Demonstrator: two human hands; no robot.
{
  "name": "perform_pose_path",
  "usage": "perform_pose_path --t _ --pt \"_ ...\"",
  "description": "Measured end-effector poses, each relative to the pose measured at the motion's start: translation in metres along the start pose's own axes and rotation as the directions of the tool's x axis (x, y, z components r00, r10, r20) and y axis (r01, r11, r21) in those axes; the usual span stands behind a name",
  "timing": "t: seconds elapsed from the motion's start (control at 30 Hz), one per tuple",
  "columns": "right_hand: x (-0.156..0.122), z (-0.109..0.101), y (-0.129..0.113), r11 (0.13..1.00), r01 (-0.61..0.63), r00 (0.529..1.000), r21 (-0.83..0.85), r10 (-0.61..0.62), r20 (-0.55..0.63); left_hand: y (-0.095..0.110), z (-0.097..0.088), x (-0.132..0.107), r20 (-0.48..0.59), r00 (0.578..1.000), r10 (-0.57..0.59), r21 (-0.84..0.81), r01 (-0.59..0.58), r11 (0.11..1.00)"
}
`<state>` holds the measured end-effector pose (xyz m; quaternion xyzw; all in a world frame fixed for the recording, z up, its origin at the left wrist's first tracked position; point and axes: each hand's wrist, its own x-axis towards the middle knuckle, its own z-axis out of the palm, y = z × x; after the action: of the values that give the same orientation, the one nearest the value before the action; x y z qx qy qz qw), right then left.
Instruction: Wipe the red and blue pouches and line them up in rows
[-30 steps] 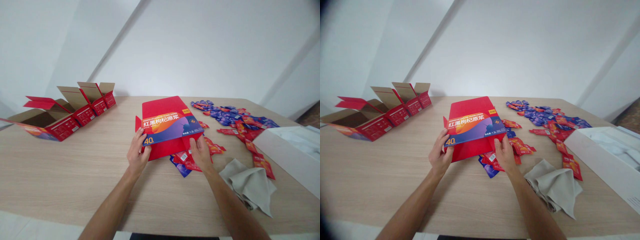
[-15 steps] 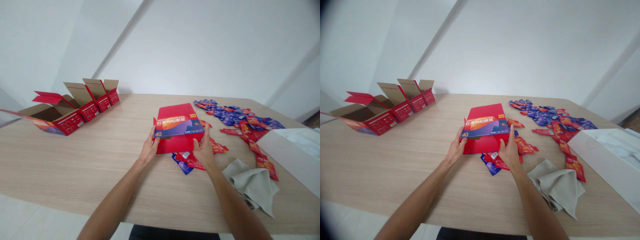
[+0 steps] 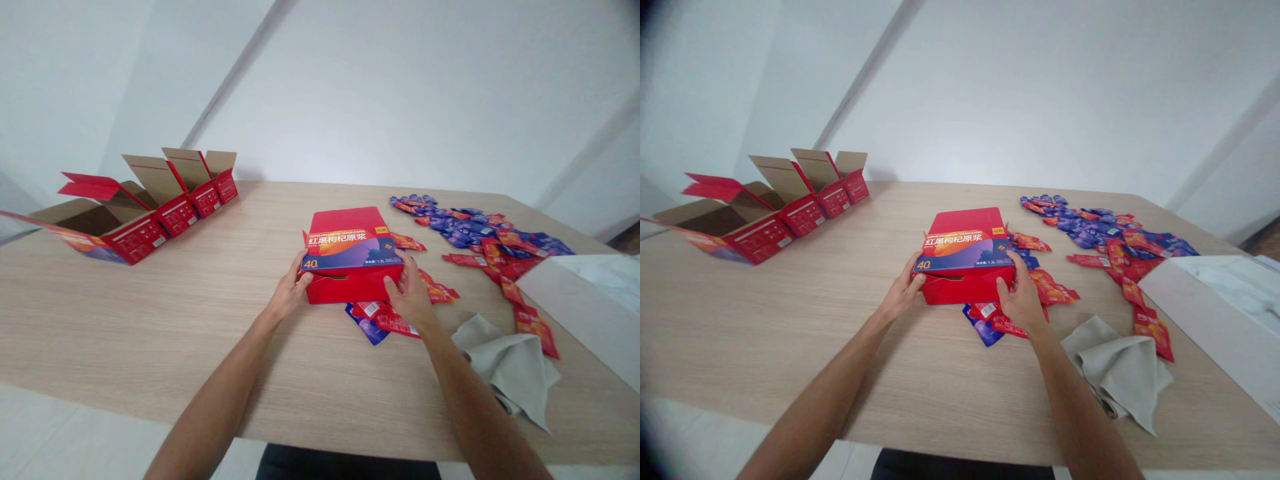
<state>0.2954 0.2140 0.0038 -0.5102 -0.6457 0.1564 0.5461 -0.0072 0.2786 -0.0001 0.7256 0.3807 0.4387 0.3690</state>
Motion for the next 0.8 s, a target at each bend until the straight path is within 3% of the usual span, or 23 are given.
perform_pose_path --t 0.27,0.43,0.53,0.63,0.7,0.8 --pt "-0.001 0.001 -0.007 0.995 -0.03 0.999 0.09 0.031 -0.011 0.005 0.001 -0.003 -0.044 0.999 -0.03 -0.004 0.03 1.0" --pt "-0.004 0.003 -0.012 0.999 -0.032 0.993 0.034 0.035 -0.108 0.017 0.007 -0.009 -0.11 0.994 -0.002 -0.107 -0.01 0.994" --pt "-0.005 0.003 -0.017 1.0 0.005 0.989 0.016 -0.003 -0.149 0.016 0.01 -0.008 -0.214 0.968 -0.131 -0.284 0.066 0.956" --pt "-0.006 0.005 -0.022 0.999 -0.004 0.986 0.043 0.011 -0.165 0.011 0.011 -0.004 -0.248 0.931 -0.268 -0.452 0.134 0.882" --pt "-0.006 0.006 -0.023 0.994 -0.004 0.985 0.113 0.023 -0.169 0.008 0.011 -0.003 -0.239 0.935 -0.262 -0.506 0.11 0.856" --pt "-0.007 0.005 -0.021 0.972 0.003 0.987 0.235 0.035 -0.157 0.008 0.01 -0.005 -0.186 0.97 -0.154 -0.532 0.032 0.846"
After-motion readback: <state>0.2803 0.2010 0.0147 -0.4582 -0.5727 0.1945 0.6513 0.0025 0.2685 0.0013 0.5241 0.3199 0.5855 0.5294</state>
